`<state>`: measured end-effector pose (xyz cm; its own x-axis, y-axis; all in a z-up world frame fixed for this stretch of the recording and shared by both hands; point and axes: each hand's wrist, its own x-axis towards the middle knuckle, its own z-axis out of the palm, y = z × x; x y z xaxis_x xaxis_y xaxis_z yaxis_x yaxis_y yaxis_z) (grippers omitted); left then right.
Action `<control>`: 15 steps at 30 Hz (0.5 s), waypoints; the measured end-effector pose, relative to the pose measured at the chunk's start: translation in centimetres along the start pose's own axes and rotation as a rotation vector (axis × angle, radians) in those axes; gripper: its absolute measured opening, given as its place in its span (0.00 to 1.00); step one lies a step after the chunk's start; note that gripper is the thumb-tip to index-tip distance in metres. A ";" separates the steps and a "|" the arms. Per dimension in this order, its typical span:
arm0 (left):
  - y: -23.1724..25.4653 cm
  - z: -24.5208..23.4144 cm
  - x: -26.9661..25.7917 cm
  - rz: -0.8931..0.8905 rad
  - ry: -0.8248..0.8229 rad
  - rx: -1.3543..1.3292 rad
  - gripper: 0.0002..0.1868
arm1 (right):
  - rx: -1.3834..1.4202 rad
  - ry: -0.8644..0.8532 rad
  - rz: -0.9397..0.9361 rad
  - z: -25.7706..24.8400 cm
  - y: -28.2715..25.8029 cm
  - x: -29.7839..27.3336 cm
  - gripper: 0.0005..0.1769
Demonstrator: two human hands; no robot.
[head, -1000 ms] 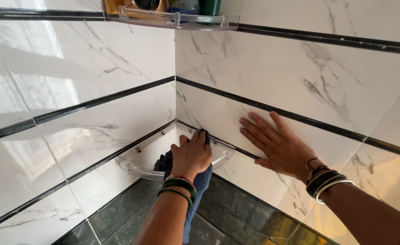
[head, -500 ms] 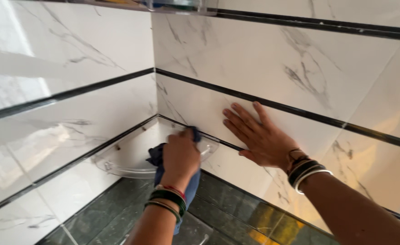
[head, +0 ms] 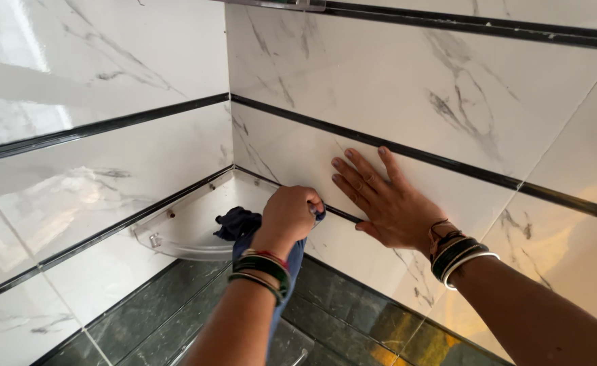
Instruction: The person wipes a plastic corner shelf and the adjacent tiled wall with a cloth.
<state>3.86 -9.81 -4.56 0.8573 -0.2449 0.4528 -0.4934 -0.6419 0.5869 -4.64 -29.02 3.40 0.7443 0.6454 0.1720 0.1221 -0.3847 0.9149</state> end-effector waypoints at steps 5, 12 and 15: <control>1.9 -1.9 -2.5 0.001 0.017 0.211 0.09 | -0.025 0.017 0.011 -0.1 -0.3 -0.3 0.51; 2.2 -1.8 -3.0 -0.081 0.015 0.407 0.14 | -0.053 0.009 0.010 0.1 -0.2 -0.2 0.51; 2.1 -2.5 -3.3 -0.049 -0.078 0.340 0.15 | -0.056 -0.011 -0.004 -0.2 -0.2 -0.2 0.51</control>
<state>-0.35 -8.57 -3.10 0.8938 -0.2541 0.3694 -0.3855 -0.8562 0.3440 -4.91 -28.96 3.29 0.7513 0.6391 0.1646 0.0883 -0.3445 0.9346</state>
